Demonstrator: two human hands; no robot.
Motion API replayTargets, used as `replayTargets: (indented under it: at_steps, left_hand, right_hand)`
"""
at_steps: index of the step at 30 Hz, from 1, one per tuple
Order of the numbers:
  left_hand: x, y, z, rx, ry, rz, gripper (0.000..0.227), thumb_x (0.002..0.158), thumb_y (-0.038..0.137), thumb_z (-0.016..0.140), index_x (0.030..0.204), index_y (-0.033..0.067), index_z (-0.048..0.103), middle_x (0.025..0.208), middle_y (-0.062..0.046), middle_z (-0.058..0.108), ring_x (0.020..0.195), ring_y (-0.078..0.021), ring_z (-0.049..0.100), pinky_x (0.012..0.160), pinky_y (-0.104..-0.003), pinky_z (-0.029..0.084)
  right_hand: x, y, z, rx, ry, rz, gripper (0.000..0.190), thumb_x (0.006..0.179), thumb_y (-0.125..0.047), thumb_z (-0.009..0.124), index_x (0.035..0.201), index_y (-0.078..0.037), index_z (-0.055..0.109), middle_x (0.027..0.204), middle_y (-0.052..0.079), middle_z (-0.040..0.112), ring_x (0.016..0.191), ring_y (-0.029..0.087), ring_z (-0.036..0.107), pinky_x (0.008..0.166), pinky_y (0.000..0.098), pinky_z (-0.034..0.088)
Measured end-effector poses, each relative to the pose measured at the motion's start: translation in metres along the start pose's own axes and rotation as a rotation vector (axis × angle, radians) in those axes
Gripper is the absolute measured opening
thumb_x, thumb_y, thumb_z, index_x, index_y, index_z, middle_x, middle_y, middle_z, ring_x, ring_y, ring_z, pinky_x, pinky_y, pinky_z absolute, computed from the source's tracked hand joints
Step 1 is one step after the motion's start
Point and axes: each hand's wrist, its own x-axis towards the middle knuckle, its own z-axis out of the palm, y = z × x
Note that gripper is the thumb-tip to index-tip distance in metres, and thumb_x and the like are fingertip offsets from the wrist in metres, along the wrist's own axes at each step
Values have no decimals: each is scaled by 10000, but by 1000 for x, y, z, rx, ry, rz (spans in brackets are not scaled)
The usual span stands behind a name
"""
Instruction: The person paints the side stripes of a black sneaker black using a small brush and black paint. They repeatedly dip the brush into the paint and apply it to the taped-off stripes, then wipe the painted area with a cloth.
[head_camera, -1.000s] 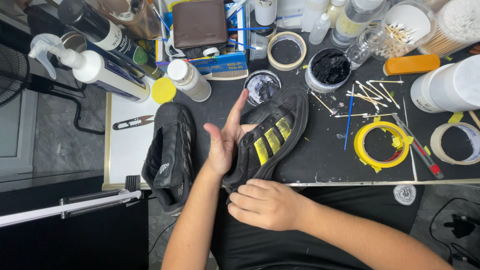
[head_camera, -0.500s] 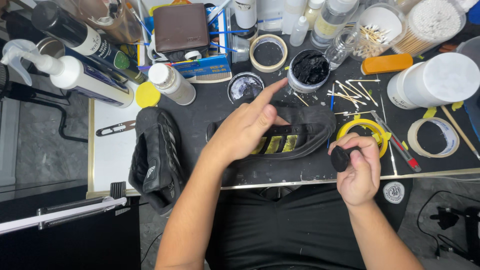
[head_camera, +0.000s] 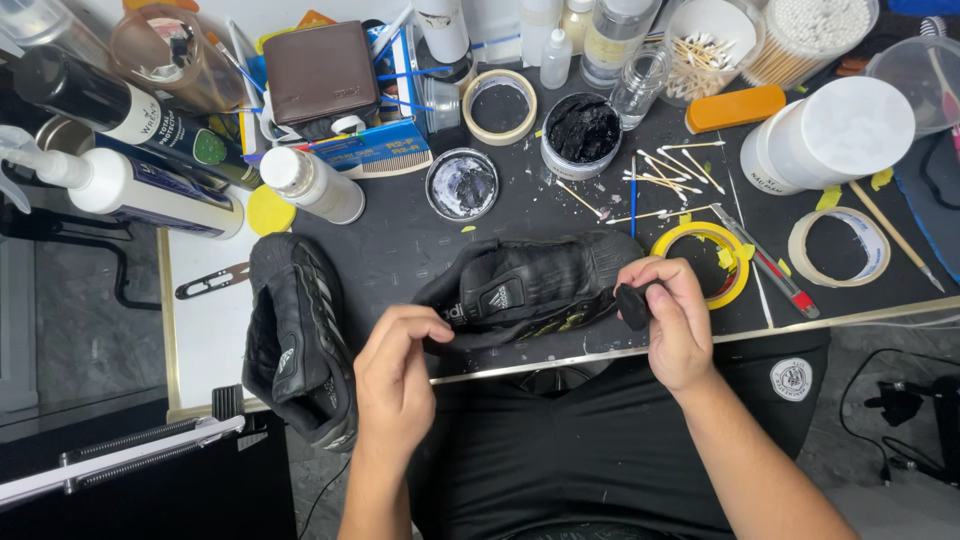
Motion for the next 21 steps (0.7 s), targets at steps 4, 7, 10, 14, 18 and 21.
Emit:
replayTargets:
  at_steps: [4, 7, 10, 14, 18, 21]
  left_hand:
    - [-7, 13, 1, 333, -110, 262, 266, 888, 96, 678, 1152, 62, 675, 1039, -70, 719, 1097, -257, 671, 1132, -517, 378]
    - [-5, 17, 4, 327, -201, 255, 360, 866, 197, 730, 1201, 70, 695, 957, -29, 715, 1070, -256, 655, 1137, -565, 327]
    - [-8, 17, 13, 370, -214, 310, 373, 821, 285, 771, 1126, 76, 727, 883, -22, 708, 1019, -262, 639, 1111, -572, 327]
    - [-9, 10, 21, 400, -158, 275, 221, 881, 236, 740, 1041, 86, 760, 882, -34, 713, 977, -250, 641, 1087, -522, 381]
    - [3, -5, 11, 280, -92, 149, 179, 909, 197, 721, 1010, 56, 767, 912, -58, 727, 964, -255, 646, 962, -401, 460]
    - [15, -17, 3, 186, -116, 103, 192, 924, 172, 703, 1027, 23, 762, 936, -73, 746, 970, -259, 648, 918, -375, 463]
  right_hand:
    - [12, 11, 4, -75, -20, -156, 134, 1099, -98, 415, 1185, -17, 476, 1203, 140, 555, 1070, 151, 512, 1036, 296, 428]
    - [24, 20, 7, -79, -38, -165, 126, 1103, -100, 448, 1189, -15, 483, 1223, 134, 547, 1102, 148, 498, 1067, 293, 402]
    - [31, 23, 6, 0, -26, -165, 137, 1111, -113, 442, 1203, -20, 482, 1249, 126, 542, 1162, 154, 504, 1121, 302, 393]
    - [38, 22, 11, -2, -4, -164, 125, 1124, -111, 458, 1207, -22, 486, 1244, 129, 548, 1138, 151, 510, 1098, 297, 398]
    - [40, 5, 14, 19, -10, -197, 120, 1130, -120, 483, 1213, -35, 495, 1255, 127, 559, 1089, 154, 569, 1022, 310, 482]
    - [41, -4, 16, 84, 12, -145, 122, 1130, -112, 504, 1222, -31, 502, 1290, 133, 570, 1070, 163, 608, 973, 328, 532]
